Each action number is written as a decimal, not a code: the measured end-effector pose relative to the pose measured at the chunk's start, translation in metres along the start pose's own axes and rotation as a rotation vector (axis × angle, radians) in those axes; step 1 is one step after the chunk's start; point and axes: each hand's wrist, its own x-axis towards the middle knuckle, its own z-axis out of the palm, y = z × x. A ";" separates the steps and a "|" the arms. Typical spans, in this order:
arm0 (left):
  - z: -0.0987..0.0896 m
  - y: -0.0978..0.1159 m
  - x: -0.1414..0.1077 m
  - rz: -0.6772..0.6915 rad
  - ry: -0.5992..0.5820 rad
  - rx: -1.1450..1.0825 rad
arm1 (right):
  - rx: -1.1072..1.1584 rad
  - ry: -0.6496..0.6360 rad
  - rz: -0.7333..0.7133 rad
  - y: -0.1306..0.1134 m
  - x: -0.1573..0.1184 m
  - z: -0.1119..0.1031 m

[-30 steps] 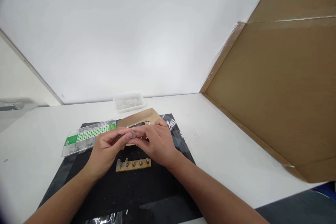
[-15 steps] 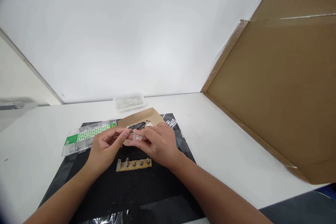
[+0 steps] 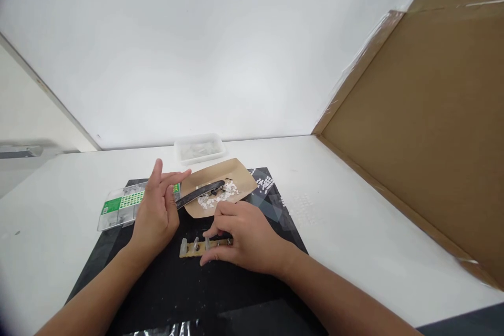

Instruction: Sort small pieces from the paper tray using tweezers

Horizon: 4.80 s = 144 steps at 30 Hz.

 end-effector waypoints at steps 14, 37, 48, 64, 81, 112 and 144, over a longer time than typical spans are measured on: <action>0.000 0.006 0.000 0.112 0.068 -0.144 | 0.046 -0.086 0.068 0.004 -0.001 0.007; 0.001 0.004 0.000 0.154 0.049 -0.151 | -0.205 -0.127 -0.047 0.004 -0.002 0.005; 0.002 0.002 -0.002 0.134 0.034 -0.176 | -0.207 -0.119 -0.109 0.003 0.000 -0.002; 0.004 0.000 -0.004 0.132 0.014 -0.197 | -0.277 0.016 -0.371 0.008 -0.019 -0.004; 0.000 0.002 -0.003 0.115 0.050 -0.140 | -0.236 0.044 -0.318 0.000 -0.014 0.007; 0.005 0.005 -0.001 0.177 0.104 -0.140 | -0.599 -0.078 -0.360 -0.024 -0.008 0.008; -0.003 0.002 -0.003 0.195 -0.062 -0.126 | -0.394 0.014 -0.356 -0.008 -0.009 -0.007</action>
